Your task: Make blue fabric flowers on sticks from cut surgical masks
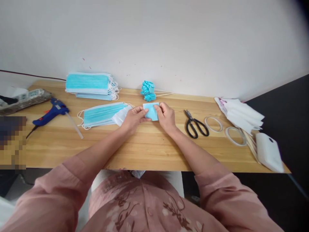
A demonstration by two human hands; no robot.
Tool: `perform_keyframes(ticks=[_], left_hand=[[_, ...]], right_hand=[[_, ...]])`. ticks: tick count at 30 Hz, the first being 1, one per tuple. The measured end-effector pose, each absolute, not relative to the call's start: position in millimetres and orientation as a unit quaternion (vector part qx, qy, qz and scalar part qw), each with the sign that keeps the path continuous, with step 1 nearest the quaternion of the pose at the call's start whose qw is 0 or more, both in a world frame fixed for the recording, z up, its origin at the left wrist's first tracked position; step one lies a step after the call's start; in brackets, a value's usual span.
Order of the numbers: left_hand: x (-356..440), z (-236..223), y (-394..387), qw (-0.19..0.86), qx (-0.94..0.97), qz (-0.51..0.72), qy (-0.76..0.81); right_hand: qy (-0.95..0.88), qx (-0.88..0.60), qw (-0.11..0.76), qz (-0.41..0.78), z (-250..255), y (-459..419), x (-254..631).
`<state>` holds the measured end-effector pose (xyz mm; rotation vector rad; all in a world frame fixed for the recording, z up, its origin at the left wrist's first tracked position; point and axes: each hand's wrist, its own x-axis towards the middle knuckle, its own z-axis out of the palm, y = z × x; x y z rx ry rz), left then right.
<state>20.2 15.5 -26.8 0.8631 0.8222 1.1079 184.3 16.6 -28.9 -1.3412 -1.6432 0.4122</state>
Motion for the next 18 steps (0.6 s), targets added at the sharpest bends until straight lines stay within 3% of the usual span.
perform_keyframes(ticks=[12, 18], left_hand=[[19.3, -18.0, 14.1, 0.650, 0.400, 0.524, 0.377], [19.0, -22.8, 15.8, 0.639, 0.413, 0.516, 0.394]], right_hand=[[-0.663, -0.532, 0.495, 0.182, -21.7, 19.2, 183.0], [-0.633, -0.492, 0.508, 0.315, -16.4, 18.4, 194.4]])
